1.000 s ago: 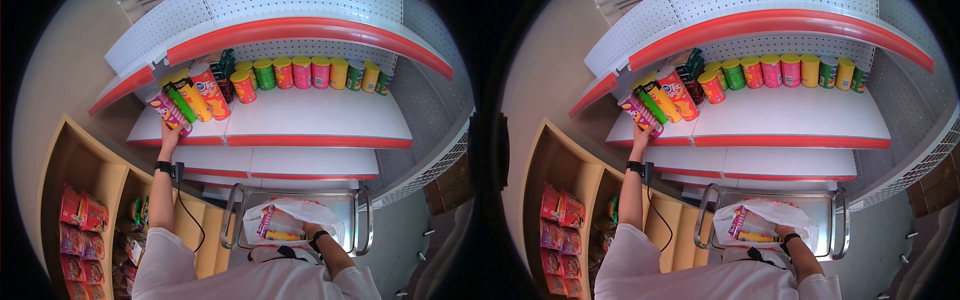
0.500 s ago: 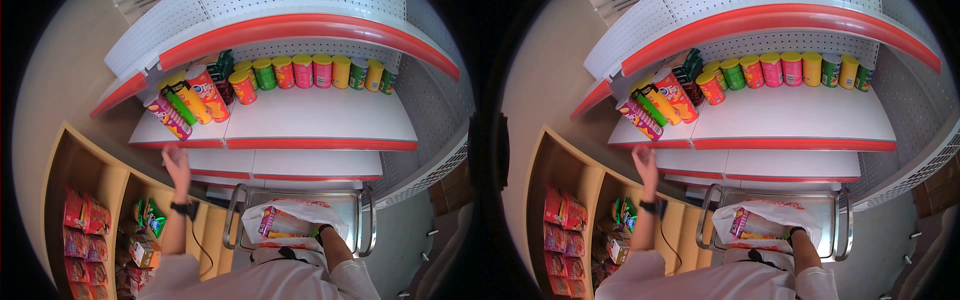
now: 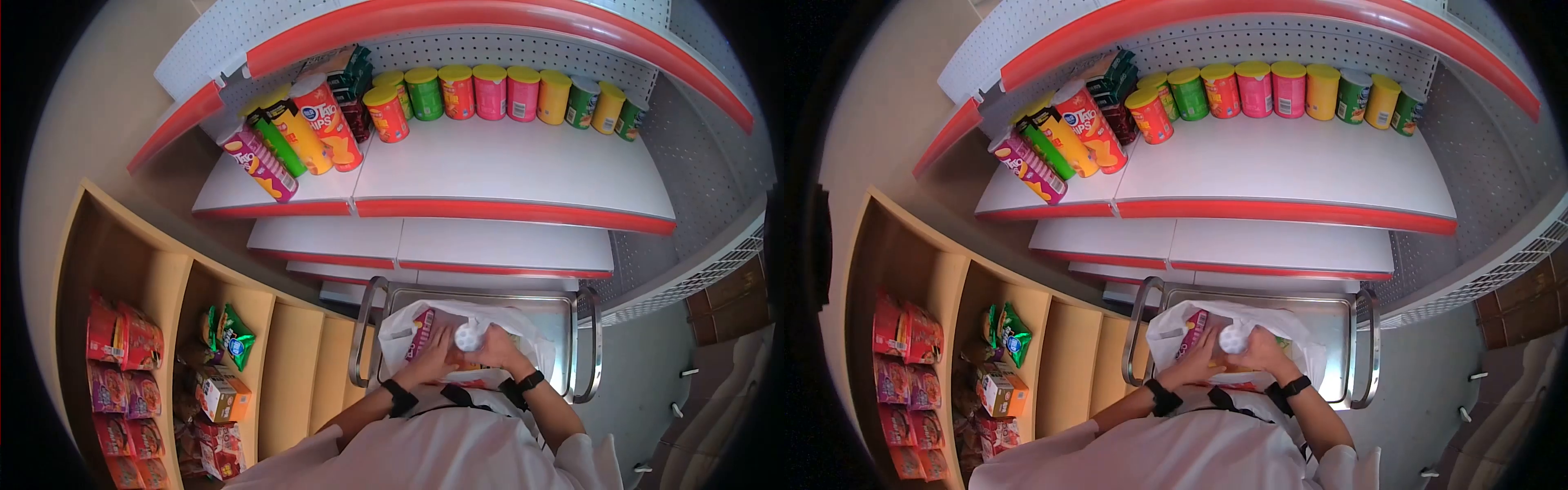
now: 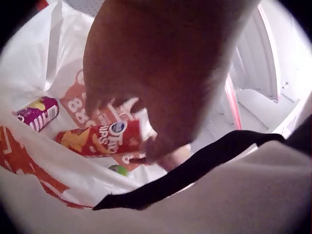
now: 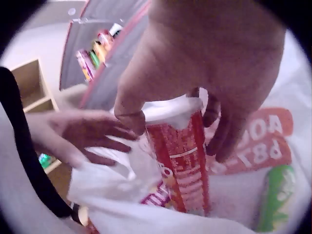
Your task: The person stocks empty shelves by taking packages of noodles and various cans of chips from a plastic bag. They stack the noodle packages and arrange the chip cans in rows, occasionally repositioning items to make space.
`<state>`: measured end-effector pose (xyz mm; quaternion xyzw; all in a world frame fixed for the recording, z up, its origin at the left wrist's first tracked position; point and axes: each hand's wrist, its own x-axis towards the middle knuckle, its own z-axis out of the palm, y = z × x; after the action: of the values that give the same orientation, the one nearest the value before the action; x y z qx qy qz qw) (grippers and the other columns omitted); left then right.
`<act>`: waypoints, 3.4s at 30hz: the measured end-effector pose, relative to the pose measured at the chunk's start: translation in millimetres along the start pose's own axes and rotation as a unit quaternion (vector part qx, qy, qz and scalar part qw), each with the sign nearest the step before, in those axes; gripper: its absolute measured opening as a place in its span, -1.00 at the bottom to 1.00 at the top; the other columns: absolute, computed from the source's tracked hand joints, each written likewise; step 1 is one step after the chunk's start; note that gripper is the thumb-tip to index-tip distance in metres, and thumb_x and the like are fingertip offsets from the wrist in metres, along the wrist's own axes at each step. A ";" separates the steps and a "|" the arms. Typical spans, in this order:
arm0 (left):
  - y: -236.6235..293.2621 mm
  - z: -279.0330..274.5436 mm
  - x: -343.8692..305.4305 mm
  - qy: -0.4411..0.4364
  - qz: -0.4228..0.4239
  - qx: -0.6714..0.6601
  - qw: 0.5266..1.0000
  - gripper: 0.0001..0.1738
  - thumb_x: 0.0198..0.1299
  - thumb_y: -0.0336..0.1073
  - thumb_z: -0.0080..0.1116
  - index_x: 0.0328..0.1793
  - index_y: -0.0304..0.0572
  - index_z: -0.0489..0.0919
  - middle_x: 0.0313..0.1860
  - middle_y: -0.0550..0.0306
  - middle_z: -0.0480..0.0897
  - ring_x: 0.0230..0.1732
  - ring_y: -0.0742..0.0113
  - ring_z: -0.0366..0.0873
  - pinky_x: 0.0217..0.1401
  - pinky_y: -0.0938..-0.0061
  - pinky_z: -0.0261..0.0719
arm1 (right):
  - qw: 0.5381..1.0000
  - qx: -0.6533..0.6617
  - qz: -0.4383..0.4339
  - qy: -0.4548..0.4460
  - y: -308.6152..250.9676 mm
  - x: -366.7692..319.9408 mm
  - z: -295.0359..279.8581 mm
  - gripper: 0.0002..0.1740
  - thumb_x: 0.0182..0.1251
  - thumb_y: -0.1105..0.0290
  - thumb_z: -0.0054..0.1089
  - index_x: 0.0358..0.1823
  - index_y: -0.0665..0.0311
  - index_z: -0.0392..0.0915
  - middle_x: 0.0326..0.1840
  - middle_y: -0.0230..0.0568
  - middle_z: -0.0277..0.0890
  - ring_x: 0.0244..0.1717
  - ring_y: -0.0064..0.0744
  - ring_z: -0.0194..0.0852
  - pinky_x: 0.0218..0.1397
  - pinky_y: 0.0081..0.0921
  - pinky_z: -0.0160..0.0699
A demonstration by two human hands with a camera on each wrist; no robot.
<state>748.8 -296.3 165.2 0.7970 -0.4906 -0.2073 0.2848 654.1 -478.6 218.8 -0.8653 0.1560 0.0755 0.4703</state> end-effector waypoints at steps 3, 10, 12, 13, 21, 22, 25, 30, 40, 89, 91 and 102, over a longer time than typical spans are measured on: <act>11.6 -23.5 8.7 -0.022 -0.009 -0.137 0.990 -0.06 -0.19 -0.21 0.45 0.33 -0.33 0.20 0.24 -0.31 0.33 0.30 -0.09 0.30 0.32 0.22 0.31 | 0.992 0.089 -0.086 0.024 4.7 -6.4 7.1 -0.19 -0.14 0.07 0.43 0.15 0.29 0.34 0.06 0.09 0.44 0.15 0.01 0.40 0.13 -0.31 0.45; -11.8 -198.1 -14.8 0.187 0.036 -0.338 0.922 -0.14 -0.24 -0.31 0.56 0.25 -0.20 0.35 0.10 0.10 0.51 0.13 0.26 0.48 0.18 0.31 0.50 | 0.997 -0.068 0.023 -0.033 164.6 -8.6 73.2 -0.10 -0.10 0.06 0.39 0.28 0.25 0.22 0.28 0.07 0.26 0.26 0.01 0.28 0.36 -0.19 0.20; -0.1 -280.3 -9.8 0.305 -0.064 -0.268 0.912 -0.24 -0.18 -0.42 0.47 0.21 -0.23 0.35 0.08 0.09 0.52 0.08 0.28 0.50 0.14 0.33 0.51 | 0.986 -0.155 0.059 0.002 163.3 -17.5 72.7 -0.10 -0.06 0.07 0.33 0.34 0.22 0.18 0.37 0.11 0.16 0.36 0.06 0.14 0.43 -0.17 0.06; 11.3 -310.1 8.8 0.421 0.038 -0.283 0.861 -0.27 -0.17 -0.46 0.44 0.18 -0.24 0.34 0.04 0.11 0.53 0.03 0.32 0.52 0.12 0.37 0.50 | 0.986 -0.158 0.056 0.002 169.6 -15.7 75.3 -0.10 -0.06 0.07 0.33 0.34 0.22 0.18 0.37 0.11 0.16 0.36 0.06 0.14 0.43 -0.17 0.06; 28.5 -396.0 91.5 0.550 0.045 -0.049 0.832 -0.29 -0.12 -0.35 0.46 0.13 -0.30 0.29 -0.03 -0.03 0.54 -0.03 0.26 0.54 0.07 0.39 0.51 | 0.950 -0.211 0.229 -0.018 186.9 7.6 85.3 -0.16 0.06 0.09 0.17 0.37 0.24 0.14 0.38 0.09 0.17 0.38 0.06 0.14 0.44 -0.20 0.11; 17.5 -394.9 99.4 0.543 0.014 -0.027 0.839 -0.29 -0.13 -0.35 0.47 0.12 -0.31 0.30 -0.03 -0.04 0.54 -0.05 0.25 0.55 0.06 0.39 0.51 | 0.951 -0.211 0.227 -0.015 180.3 7.6 81.5 -0.16 0.06 0.09 0.17 0.37 0.24 0.14 0.38 0.09 0.17 0.38 0.06 0.14 0.44 -0.20 0.11; -19.2 -387.6 115.4 0.557 -0.017 0.034 0.830 -0.22 -0.13 -0.23 0.48 0.17 -0.42 0.30 0.07 -0.15 0.43 0.07 0.10 0.47 0.17 0.31 0.42 | 0.948 -0.192 0.253 0.011 168.4 3.3 75.7 -0.06 -0.07 0.06 0.30 0.38 0.18 0.14 0.41 0.04 0.13 0.42 -0.06 0.09 0.44 -0.28 0.12; -24.9 -379.3 123.4 0.610 -0.053 0.089 0.786 -0.10 -0.09 -0.11 0.45 0.26 -0.52 0.25 0.13 -0.23 0.34 0.19 -0.07 0.33 0.28 0.23 0.30 | 0.950 -0.207 0.235 0.002 180.0 3.8 77.2 0.06 -0.22 -0.04 0.40 0.39 0.12 0.14 0.40 -0.04 0.16 0.40 -0.09 0.14 0.42 -0.33 0.17; -35.4 -358.6 128.5 0.614 -0.052 0.079 0.783 -0.09 0.00 -0.16 0.37 0.34 -0.52 0.13 0.28 -0.33 0.25 0.33 -0.17 0.17 0.41 0.14 0.09 | 0.951 -0.184 0.247 -0.004 177.4 9.0 80.0 -0.07 -0.06 0.01 0.31 0.38 0.11 0.15 0.43 -0.05 0.11 0.42 -0.11 0.09 0.41 -0.28 0.19; 76.3 -209.5 0.7 0.215 0.026 -0.530 0.820 -0.16 -0.16 -0.61 0.33 0.32 -0.27 0.21 0.10 0.04 0.47 0.10 0.29 0.49 0.16 0.43 0.50 | 0.721 0.674 -0.154 -0.033 -35.9 -23.7 -36.5 -0.14 0.22 0.00 0.20 0.44 0.15 0.00 0.29 -0.08 0.26 0.07 -0.08 0.48 -0.01 -0.15 0.61; 84.3 -223.9 6.6 0.208 0.076 -0.496 0.839 -0.12 -0.16 -0.60 0.31 0.36 -0.30 0.15 0.17 -0.02 0.43 0.15 0.20 0.47 0.21 0.35 0.49 | 0.753 0.640 -0.145 -0.049 -47.2 -25.8 -38.0 -0.14 0.23 0.00 0.20 0.45 0.13 -0.01 0.26 -0.09 0.28 -0.02 -0.11 0.51 -0.09 -0.22 0.64; 95.2 -184.7 48.8 0.302 0.023 -0.404 0.863 -0.33 0.13 -0.54 0.20 0.33 -0.28 0.13 0.20 0.04 0.35 0.21 0.31 0.34 0.31 0.37 0.31 | 0.833 0.532 -0.144 -0.036 -37.2 -13.6 -28.6 -0.21 0.31 0.29 0.17 0.46 0.19 -0.06 0.11 -0.14 0.42 0.06 -0.29 0.47 0.11 -0.30 0.51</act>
<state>819.3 -327.9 364.1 0.6240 -0.2715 -0.1299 0.7211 653.5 -480.9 267.5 -0.4904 0.0289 -0.0565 0.8692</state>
